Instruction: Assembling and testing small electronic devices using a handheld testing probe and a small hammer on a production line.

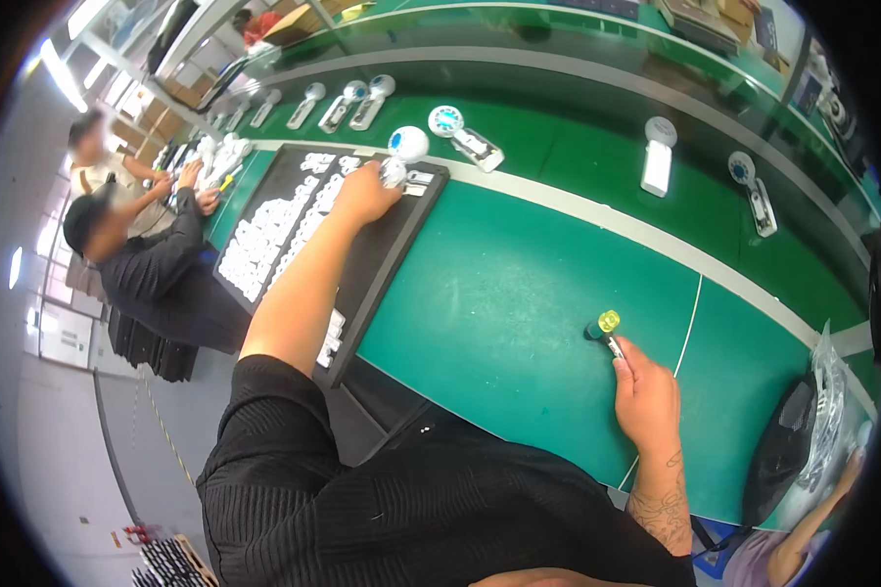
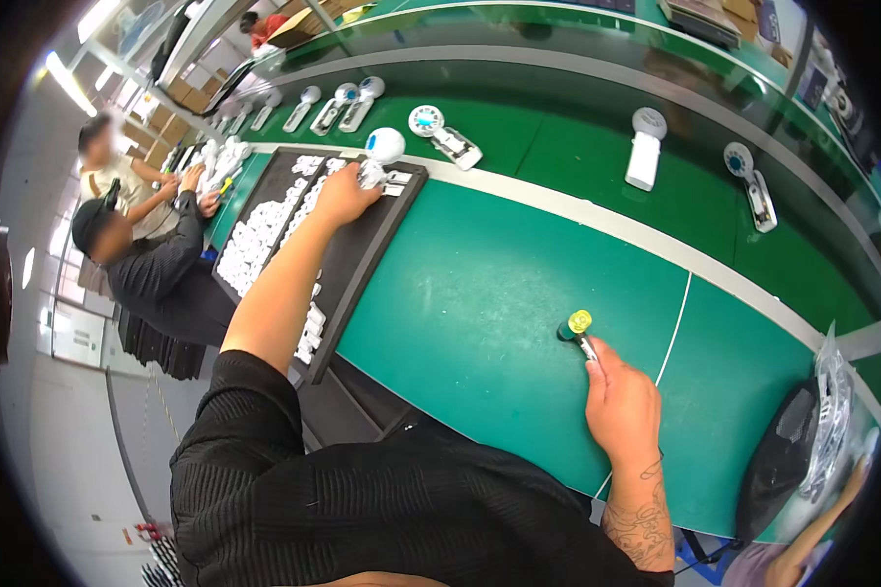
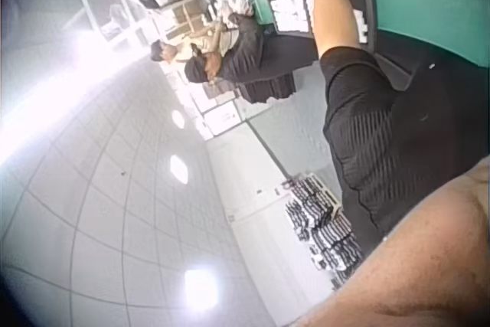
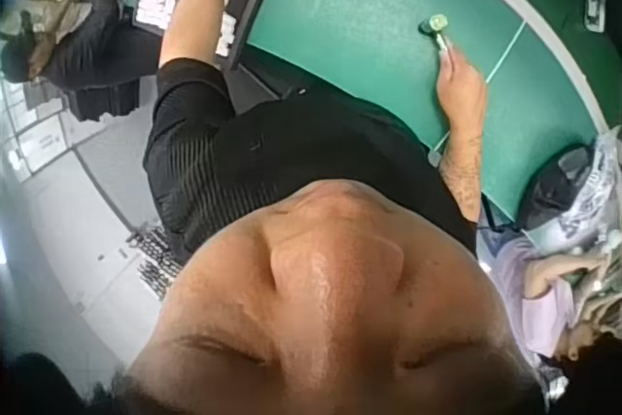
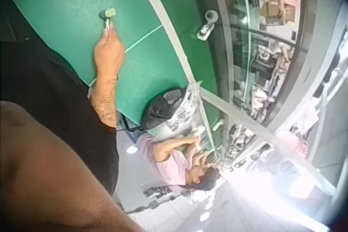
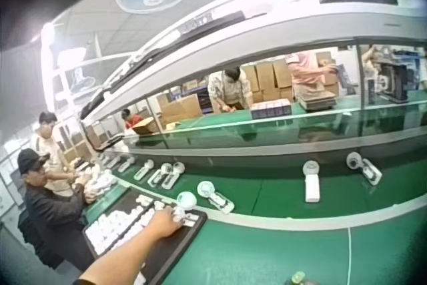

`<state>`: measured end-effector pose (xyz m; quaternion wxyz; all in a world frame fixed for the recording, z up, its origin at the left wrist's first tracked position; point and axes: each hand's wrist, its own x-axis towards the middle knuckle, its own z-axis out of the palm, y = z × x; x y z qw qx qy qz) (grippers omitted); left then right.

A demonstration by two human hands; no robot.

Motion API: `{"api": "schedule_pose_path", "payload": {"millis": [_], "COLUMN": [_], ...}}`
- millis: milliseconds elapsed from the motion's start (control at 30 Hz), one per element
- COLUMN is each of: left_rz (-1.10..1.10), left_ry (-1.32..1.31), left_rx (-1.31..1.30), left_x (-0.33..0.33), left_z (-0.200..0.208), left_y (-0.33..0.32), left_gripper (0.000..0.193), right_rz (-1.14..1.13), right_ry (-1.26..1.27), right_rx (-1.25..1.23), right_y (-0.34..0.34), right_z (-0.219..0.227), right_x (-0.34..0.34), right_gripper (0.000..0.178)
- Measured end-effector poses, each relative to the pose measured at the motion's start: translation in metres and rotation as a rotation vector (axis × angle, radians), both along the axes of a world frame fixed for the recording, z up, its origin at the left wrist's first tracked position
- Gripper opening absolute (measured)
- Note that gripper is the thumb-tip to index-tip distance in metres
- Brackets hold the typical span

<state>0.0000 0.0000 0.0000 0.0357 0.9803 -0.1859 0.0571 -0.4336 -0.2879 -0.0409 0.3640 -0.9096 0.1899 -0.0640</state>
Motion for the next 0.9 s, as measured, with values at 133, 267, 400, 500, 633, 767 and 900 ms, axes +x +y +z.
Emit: {"api": "schedule_pose_path", "payload": {"millis": [133, 267, 400, 500, 633, 767, 900], "left_rz": [-0.024, -0.09, -0.081, -0.189, -0.817, -1.161, -1.202], "left_ry": [0.038, 0.104, 0.149, 0.122, -0.002, 0.045, 0.144], "left_rx": [0.006, 0.039, 0.001, -0.247, -0.598, -0.62, -0.738], "left_x": [-0.023, -0.035, -0.055, -0.112, -0.206, -0.278, -0.292], "left_z": [-0.018, -0.016, -0.015, 0.012, 0.028, 0.041, 0.029], "left_y": [0.007, 0.02, 0.036, 0.012, -0.028, -0.053, -0.062], "left_gripper": [0.058, 0.058, 0.056, 0.049, 0.041, 0.043, 0.042], "right_rz": [-0.023, -0.061, -0.062, -0.042, -0.168, -0.026, 0.027], "right_ry": [-0.036, -0.051, -0.02, -0.128, 0.006, -0.183, -0.219], "right_rx": [-0.029, -0.063, -0.099, -0.02, 0.861, 1.232, 1.373], "right_y": [-0.008, -0.003, 0.0, -0.008, 0.014, 0.048, 0.063], "right_z": [0.0, 0.003, 0.003, -0.002, 0.036, 0.044, 0.039], "right_x": [-0.013, -0.018, -0.017, -0.018, -0.01, 0.011, 0.01], "right_gripper": [0.032, 0.03, 0.03, 0.032, 0.035, 0.037, 0.037]}}
